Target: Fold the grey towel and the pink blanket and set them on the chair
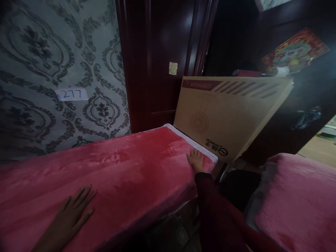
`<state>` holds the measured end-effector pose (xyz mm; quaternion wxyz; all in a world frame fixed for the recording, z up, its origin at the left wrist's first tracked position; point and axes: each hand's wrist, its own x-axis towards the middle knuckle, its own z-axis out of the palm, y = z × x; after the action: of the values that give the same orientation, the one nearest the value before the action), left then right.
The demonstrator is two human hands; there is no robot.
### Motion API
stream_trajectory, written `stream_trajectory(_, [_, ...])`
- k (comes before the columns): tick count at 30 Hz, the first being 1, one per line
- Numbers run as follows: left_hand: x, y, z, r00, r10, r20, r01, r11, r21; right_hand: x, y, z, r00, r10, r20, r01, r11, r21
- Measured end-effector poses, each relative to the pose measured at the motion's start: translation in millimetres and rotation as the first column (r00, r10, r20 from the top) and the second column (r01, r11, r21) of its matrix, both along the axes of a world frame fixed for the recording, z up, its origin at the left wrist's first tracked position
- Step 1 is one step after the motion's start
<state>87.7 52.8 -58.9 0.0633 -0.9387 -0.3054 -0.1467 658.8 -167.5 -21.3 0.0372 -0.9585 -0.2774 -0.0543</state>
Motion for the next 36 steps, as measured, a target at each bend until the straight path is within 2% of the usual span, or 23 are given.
stream_trajectory(4, [3.9, -3.8, 11.1, 0.999, 0.012, -0.037, -0.013, 1.0, -0.028, -3.6, -15.6, -2.0, 0.998, -0.052, 0.044, 0.051, 0.998, 0.02])
stream_trajectory(8, [10.0, -7.5, 20.5, 0.998, 0.023, -0.058, -0.025, 0.999, -0.041, -11.0, -34.8, -3.2, 0.99, -0.144, -0.005, 0.144, 0.987, 0.07])
stream_trajectory(14, [14.0, -8.6, 24.6, 0.998, 0.004, -0.056, -0.007, 0.999, -0.051, -33.3, -60.1, -9.0, 0.971, -0.215, -0.106, 0.233, 0.95, 0.209])
stream_trajectory(19, [16.7, -9.3, 28.6, 0.998, -0.004, -0.058, 0.0, 0.997, -0.075, -55.4, -74.5, -16.1, 0.961, -0.241, -0.135, 0.267, 0.936, 0.23])
stream_trajectory(24, [21.1, -7.5, 31.3, 0.998, -0.004, -0.063, -0.003, 0.994, -0.113, -75.3, -73.0, -7.1, 0.975, -0.195, -0.104, 0.214, 0.951, 0.222])
stream_trajectory(26, [21.5, -6.9, 30.9, 0.997, -0.011, -0.075, 0.0, 0.99, -0.143, -85.1, -66.1, -1.3, 0.989, -0.121, -0.087, 0.136, 0.972, 0.191])
stream_trajectory(28, [18.7, -8.6, 29.6, 0.995, -0.022, -0.102, 0.006, 0.987, -0.16, -95.1, -58.7, 2.0, 0.996, 0.009, -0.086, 0.003, 0.99, 0.144])
stream_trajectory(31, [5.3, -16.8, 26.7, 0.99, -0.059, -0.129, 0.039, 0.987, -0.157, -106.4, -52.2, 0.1, 0.981, 0.166, -0.101, -0.159, 0.985, 0.067])
stream_trajectory(36, [-36.5, -38.7, 28.9, 0.993, -0.038, -0.114, 0.016, 0.982, -0.189, -105.2, -54.4, -13.7, 0.983, 0.171, -0.064, -0.17, 0.985, 0.022])
